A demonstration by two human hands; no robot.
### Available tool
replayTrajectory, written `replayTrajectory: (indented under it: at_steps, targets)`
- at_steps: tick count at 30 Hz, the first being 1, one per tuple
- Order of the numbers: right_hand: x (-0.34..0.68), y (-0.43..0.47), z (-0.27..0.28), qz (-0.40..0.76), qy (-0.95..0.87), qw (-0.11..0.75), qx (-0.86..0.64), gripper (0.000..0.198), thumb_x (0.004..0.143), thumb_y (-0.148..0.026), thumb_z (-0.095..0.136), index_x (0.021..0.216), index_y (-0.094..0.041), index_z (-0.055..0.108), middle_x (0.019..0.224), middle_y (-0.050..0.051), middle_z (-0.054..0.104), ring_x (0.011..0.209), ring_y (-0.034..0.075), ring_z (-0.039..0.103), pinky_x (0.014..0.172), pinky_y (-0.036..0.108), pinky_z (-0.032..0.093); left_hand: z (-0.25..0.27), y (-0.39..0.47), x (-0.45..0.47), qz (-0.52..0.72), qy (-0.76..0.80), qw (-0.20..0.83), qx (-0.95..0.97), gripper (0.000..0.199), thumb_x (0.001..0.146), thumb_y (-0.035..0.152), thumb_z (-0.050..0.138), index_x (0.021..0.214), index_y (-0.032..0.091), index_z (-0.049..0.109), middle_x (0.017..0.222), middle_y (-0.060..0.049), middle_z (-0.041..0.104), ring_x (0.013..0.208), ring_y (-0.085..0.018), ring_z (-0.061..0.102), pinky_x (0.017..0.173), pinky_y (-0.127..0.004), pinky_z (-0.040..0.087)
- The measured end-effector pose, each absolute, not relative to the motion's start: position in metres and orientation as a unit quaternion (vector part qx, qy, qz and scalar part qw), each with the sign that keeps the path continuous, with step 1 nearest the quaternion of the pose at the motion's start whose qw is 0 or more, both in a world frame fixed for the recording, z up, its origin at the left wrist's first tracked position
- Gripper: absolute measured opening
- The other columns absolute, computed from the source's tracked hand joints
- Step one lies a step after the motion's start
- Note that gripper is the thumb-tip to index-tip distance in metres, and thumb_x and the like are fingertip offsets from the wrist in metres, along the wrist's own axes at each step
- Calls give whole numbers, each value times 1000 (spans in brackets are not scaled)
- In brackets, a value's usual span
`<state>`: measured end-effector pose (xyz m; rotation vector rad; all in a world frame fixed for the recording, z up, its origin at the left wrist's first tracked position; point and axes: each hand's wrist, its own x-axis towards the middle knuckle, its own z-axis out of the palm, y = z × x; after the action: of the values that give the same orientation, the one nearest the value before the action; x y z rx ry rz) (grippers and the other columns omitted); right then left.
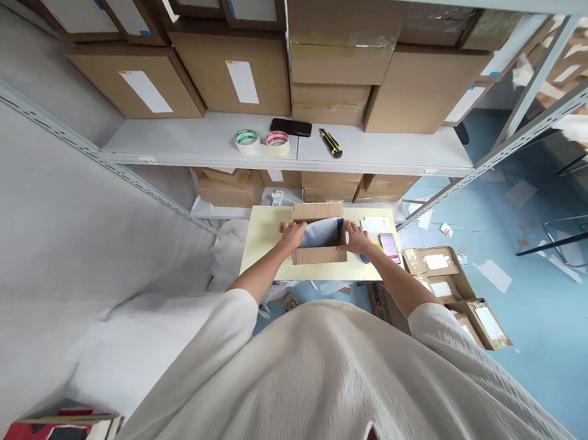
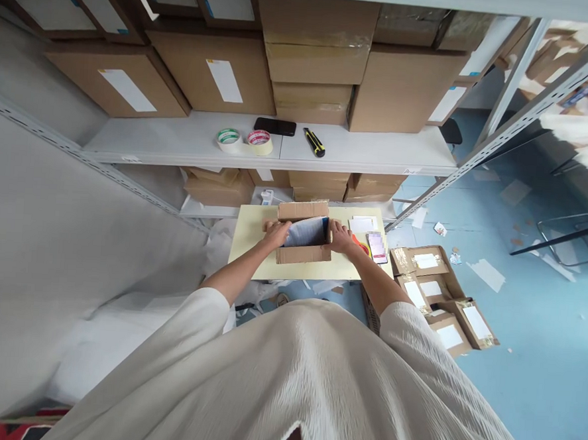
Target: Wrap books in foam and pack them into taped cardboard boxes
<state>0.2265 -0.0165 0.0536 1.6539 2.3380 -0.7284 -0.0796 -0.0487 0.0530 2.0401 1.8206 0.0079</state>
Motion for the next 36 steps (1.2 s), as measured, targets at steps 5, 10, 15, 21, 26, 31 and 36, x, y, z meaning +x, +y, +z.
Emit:
replayTrajectory:
  at_steps: [5, 10, 15, 21, 26, 31, 36]
  targets:
    - [228, -19, 55, -243, 788, 94, 558, 136, 89, -74, 82, 187, -33, -3, 189, 22, 24, 162, 53, 37, 128, 67, 34, 49, -65, -69, 51, 641, 128, 755, 68, 99, 13, 61, 166, 18, 56, 159, -27, 62, 151, -42, 52, 125, -59, 35]
    - [228, -19, 56, -242, 782, 102, 565, 137, 86, -80, 83, 188, -36, 3, 190, 19, 25, 164, 52, 36, 129, 66, 35, 41, -66, -69, 11, 632, 142, 762, 80, 96, 13, 65, 174, 12, 48, 144, -28, 72, 143, -40, 60, 126, -53, 34]
    - [227, -16, 58, -243, 782, 112, 564, 136, 87, -75, 84, 188, -34, 3, 189, 19, 26, 164, 52, 36, 129, 64, 37, 36, -57, -71, -1, 643, 156, 750, 67, 103, 11, 57, 170, 11, 53, 145, -27, 74, 138, -37, 67, 127, -51, 32]
    - [227, -15, 57, -235, 786, 111, 561, 142, 84, -73, 88, 187, -39, -3, 188, 19, 27, 161, 52, 39, 128, 64, 37, 37, -56, -66, -16, 636, 159, 755, 75, 98, 16, 67, 171, 18, 50, 152, -26, 71, 140, -38, 66, 125, -56, 33]
    - [231, -16, 59, -218, 790, 103, 564, 138, 84, -68, 89, 188, -39, 3, 188, 19, 28, 163, 52, 37, 127, 64, 37, 43, -56, -62, -43, 623, 174, 761, 77, 94, 12, 68, 169, 15, 54, 144, -28, 74, 143, -42, 62, 123, -60, 33]
    - [238, -18, 56, -195, 772, 97, 597, 126, 89, -65, 83, 188, -33, 11, 191, 21, 20, 169, 52, 27, 130, 68, 33, 46, -73, -79, -8, 615, 148, 775, 76, 92, 8, 63, 167, 21, 57, 163, -24, 63, 154, -39, 51, 125, -58, 33]
    - [246, -17, 50, -197, 743, 44, 638, 118, 101, -62, 64, 188, -29, -8, 190, 22, 22, 167, 51, 34, 126, 69, 40, 47, -102, -101, 91, 691, 118, 707, 68, 102, 21, 63, 169, 26, 56, 186, -22, 38, 170, -43, 33, 132, -64, 28]
